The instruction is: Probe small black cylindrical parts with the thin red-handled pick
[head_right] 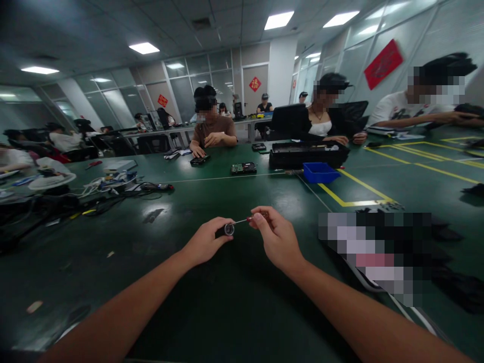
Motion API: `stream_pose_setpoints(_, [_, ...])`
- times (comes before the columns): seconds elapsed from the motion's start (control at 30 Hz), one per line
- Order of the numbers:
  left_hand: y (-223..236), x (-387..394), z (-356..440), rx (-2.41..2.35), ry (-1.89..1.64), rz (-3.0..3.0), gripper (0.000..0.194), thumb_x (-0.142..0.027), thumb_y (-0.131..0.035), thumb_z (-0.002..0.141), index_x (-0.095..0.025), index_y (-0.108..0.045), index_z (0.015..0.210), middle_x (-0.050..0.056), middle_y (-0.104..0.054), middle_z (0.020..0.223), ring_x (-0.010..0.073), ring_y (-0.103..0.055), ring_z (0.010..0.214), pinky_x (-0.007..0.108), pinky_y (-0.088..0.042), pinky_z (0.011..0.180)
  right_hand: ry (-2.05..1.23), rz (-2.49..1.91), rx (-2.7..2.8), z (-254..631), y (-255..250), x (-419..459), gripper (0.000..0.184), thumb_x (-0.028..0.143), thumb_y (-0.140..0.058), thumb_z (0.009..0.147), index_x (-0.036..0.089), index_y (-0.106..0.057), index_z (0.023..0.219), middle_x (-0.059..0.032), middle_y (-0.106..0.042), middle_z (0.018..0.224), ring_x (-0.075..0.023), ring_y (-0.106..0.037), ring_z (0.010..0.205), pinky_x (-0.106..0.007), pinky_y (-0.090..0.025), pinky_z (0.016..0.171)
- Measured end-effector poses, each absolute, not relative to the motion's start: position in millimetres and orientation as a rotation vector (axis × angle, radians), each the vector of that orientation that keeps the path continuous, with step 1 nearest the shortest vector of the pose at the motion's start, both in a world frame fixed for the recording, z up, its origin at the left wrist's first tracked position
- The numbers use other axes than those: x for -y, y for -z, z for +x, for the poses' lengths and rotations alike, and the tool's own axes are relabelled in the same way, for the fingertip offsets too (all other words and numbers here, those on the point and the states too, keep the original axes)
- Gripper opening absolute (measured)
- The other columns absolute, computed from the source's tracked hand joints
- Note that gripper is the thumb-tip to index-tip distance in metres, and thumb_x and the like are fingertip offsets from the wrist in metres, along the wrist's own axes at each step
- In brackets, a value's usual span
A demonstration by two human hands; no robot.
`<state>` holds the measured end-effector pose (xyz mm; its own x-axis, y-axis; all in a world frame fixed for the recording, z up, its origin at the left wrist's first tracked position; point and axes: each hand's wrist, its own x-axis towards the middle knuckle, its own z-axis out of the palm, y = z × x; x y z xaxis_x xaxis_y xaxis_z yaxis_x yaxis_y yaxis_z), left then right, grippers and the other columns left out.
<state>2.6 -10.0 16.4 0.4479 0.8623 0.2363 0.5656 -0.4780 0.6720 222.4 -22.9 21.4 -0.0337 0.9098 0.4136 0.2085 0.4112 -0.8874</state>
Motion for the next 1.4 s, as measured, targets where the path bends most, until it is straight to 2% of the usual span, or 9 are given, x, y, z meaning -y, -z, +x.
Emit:
stream_pose_setpoints(0.2, [-11, 8, 4, -1.257, -0.855, 2.138, 0.037, -0.020, -0.069, 0.086, -0.025, -0.062, 0.122, 0.004, -0.064, 0.121, 0.0230, -0.057, 0.114, 0.040, -0.042, 0.102, -0.723, -1.087, 1.487, 222, -20, 20, 0.028, 0.046, -0.054, 0.095, 0.021, -0.063, 0.104, -0.0052, -0.072, 0.086, -0.0217, -0.070, 0.081, -0.039, -0.054, 0.078])
stream_pose_setpoints(0.4, [-13, 8, 2, -1.262, -0.855, 2.148, 0.032, -0.024, -0.067, 0.088, -0.026, -0.063, 0.119, 0.003, -0.066, 0.116, 0.0238, -0.058, 0.109, 0.041, -0.044, 0.097, -0.707, -1.098, 1.463, 223, -20, 18, 0.027, 0.046, -0.054, 0.095, 0.021, -0.063, 0.103, -0.0058, -0.072, 0.087, -0.0223, -0.069, 0.082, -0.040, -0.054, 0.078])
stream_pose_setpoints(0.63, [-12, 8, 2, -1.277, -0.886, 2.126, 0.034, -0.028, -0.066, 0.089, -0.026, -0.061, 0.123, 0.004, -0.064, 0.124, 0.0242, -0.056, 0.116, 0.043, -0.042, 0.104, -0.727, -1.079, 1.454, 223, -22, 18, 0.027, 0.047, -0.055, 0.093, 0.022, -0.064, 0.098, -0.0046, -0.071, 0.084, -0.0215, -0.068, 0.078, -0.038, -0.054, 0.075])
stream_pose_setpoints(0.87, [-13, 9, 3, -1.290, -0.896, 2.132, 0.033, -0.027, -0.066, 0.089, -0.026, -0.061, 0.122, 0.004, -0.065, 0.121, 0.0240, -0.058, 0.115, 0.046, -0.039, 0.109, -0.719, -1.091, 1.496, 224, -21, 19, 0.029, 0.047, -0.054, 0.094, 0.021, -0.064, 0.099, -0.0054, -0.073, 0.085, -0.0218, -0.069, 0.079, -0.037, -0.054, 0.074])
stream_pose_setpoints(0.97, [-12, 8, 1, -1.292, -0.913, 2.162, 0.034, -0.028, -0.066, 0.089, -0.027, -0.061, 0.123, 0.004, -0.064, 0.120, 0.0239, -0.057, 0.115, 0.048, -0.036, 0.112, -0.660, -1.193, 1.552, 225, -27, 21, 0.032, 0.050, -0.055, 0.093, 0.020, -0.068, 0.094, -0.0049, -0.072, 0.079, -0.0210, -0.068, 0.073, -0.034, -0.050, 0.067])
stream_pose_setpoints(1.1, [-12, 6, -2, -1.305, -0.901, 2.214, 0.037, -0.027, -0.067, 0.089, -0.028, -0.061, 0.125, 0.005, -0.064, 0.123, 0.0249, -0.055, 0.118, 0.052, -0.033, 0.113, -0.578, -1.281, 1.622, 224, -35, 25, 0.036, 0.053, -0.059, 0.089, 0.021, -0.070, 0.080, -0.0006, -0.062, 0.059, -0.0167, -0.056, 0.053, -0.030, -0.040, 0.051])
stream_pose_setpoints(1.3, [-16, 7, -1, -1.356, -0.811, 2.227, 0.036, -0.028, -0.065, 0.089, -0.026, -0.061, 0.125, 0.006, -0.064, 0.121, 0.0273, -0.056, 0.115, 0.057, -0.030, 0.114, -0.661, -1.145, 1.701, 223, -30, 22, 0.021, 0.038, -0.052, 0.093, 0.022, -0.065, 0.093, 0.0001, -0.063, 0.067, -0.0178, -0.060, 0.062, -0.030, -0.044, 0.057])
stream_pose_setpoints(1.4, [-17, 8, -1, -1.361, -0.789, 2.233, 0.036, -0.030, -0.065, 0.090, -0.027, -0.061, 0.125, 0.006, -0.064, 0.120, 0.0275, -0.056, 0.113, 0.058, -0.030, 0.113, -0.705, -1.148, 1.712, 224, -27, 21, 0.025, 0.040, -0.048, 0.096, 0.022, -0.066, 0.092, 0.0003, -0.063, 0.067, -0.0180, -0.060, 0.063, -0.030, -0.043, 0.058])
